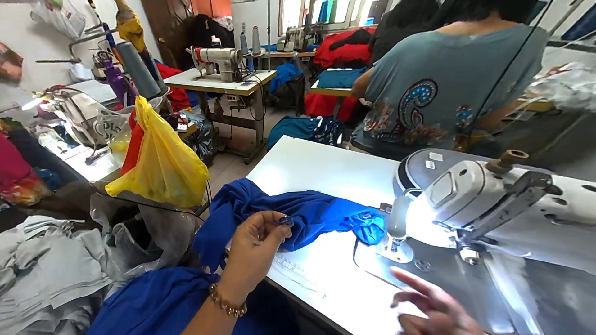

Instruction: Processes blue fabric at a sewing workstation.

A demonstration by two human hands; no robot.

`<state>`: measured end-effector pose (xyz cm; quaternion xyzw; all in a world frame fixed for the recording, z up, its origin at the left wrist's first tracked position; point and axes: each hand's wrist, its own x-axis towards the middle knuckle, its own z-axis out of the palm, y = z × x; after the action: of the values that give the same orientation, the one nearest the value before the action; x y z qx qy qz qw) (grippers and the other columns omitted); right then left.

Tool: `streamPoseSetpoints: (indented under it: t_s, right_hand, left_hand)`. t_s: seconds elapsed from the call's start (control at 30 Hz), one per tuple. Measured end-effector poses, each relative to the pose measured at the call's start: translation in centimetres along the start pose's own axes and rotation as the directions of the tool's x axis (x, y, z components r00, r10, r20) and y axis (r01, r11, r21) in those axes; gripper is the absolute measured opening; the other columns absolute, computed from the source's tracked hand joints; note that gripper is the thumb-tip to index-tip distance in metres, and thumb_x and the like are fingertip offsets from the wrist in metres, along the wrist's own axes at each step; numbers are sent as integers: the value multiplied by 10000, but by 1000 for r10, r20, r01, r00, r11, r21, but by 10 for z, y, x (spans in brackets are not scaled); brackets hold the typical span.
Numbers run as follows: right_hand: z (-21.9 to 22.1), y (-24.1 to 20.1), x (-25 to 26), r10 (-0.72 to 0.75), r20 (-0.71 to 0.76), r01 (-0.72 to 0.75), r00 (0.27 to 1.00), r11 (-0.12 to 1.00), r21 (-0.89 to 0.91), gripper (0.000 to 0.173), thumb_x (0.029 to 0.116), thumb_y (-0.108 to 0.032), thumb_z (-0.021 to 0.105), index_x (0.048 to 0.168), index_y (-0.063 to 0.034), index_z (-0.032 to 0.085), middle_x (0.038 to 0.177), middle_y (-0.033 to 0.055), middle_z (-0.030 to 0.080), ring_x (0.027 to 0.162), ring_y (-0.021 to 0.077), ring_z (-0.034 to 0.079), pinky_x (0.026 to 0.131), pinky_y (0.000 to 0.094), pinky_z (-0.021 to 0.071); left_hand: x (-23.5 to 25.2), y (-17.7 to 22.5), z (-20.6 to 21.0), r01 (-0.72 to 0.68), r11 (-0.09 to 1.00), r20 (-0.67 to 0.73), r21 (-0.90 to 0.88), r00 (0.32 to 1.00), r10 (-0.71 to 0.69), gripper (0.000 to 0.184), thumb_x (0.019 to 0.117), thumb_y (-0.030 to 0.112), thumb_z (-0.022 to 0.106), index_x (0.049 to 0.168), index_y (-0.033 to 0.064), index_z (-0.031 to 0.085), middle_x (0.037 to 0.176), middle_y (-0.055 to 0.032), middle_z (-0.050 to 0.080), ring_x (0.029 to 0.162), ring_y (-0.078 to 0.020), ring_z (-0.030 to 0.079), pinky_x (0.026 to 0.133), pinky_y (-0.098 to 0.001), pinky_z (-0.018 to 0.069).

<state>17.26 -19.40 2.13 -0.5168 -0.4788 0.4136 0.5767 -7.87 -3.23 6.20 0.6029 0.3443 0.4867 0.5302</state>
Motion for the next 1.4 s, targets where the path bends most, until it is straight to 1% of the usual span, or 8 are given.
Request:
streamPoseSetpoints:
  t_s: [0.03,0.13,0.2,0.3,0.43,0.6,1.13,1.4]
  right_hand:
    - [29,-2,17,1,13,-3,1000,996,85,500,1005,-236,577,1469,-103,446,1188,-75,691,538,-33,510,446,180,446]
    - [97,-6,61,95,76,-111,993,962,249,549,923,-146,680,1437,-73,503,1281,14,684,495,-17,483,417,171,416]
    - [123,-4,78,138,169,-188,976,924,333,502,904,-145,711,1378,-78,557,1127,14,708,481,4,492,410,172,435]
    - [137,-4,85,190,240,-270,952,890,367,137,974,-120,619,1098,-73,656,744,-15,647,459,20,488,409,172,423]
    - [122,8,81,144,163,-193,976,915,353,98,994,-120,601,979,-85,692,624,-71,529,448,-11,419,411,148,373]
    - [103,13,79,169,58,-178,984,956,235,100,971,-132,615,959,-94,708,621,-69,529,446,0,413,404,158,355]
    - [86,21,77,164,-83,-152,983,979,139,97,966,-129,609,964,-85,695,645,-60,554,454,6,429,413,155,366]
    - [62,26,69,132,-181,-121,975,990,71,113,965,-115,593,943,-106,704,623,-88,550,437,-17,405,394,147,341]
  left_hand:
    - [-1,1,1,-15,1000,7,16,1000,15,170,951,72,684,1118,51,701,848,-43,701,772,-116,677,751,-255,584]
    - [-5,3,3,-41,996,19,75,999,40,168,945,100,702,1109,67,709,847,-30,708,775,-105,680,743,-248,583]
    - [-7,2,2,-57,992,20,111,998,55,157,946,112,712,1097,68,714,839,-27,713,768,-104,682,728,-247,584]
    - [-6,1,-2,-69,983,7,172,998,69,143,946,135,706,1079,89,730,836,2,713,772,-83,676,732,-234,571]
    - [-5,-3,-8,30,997,26,69,999,-32,126,962,96,684,1075,53,721,888,-45,728,821,-118,696,775,-264,587]
    - [-5,-8,-4,92,996,72,10,993,-92,119,981,78,644,1074,47,712,926,-48,731,875,-111,695,825,-272,581]
    - [1,-1,-27,46,995,-31,94,999,-43,123,992,93,610,1061,73,710,907,-28,696,840,-109,652,786,-245,546]
    - [5,-2,-26,125,990,-85,-65,988,-130,137,1002,54,585,1069,52,705,939,-43,701,822,-110,665,775,-257,572]
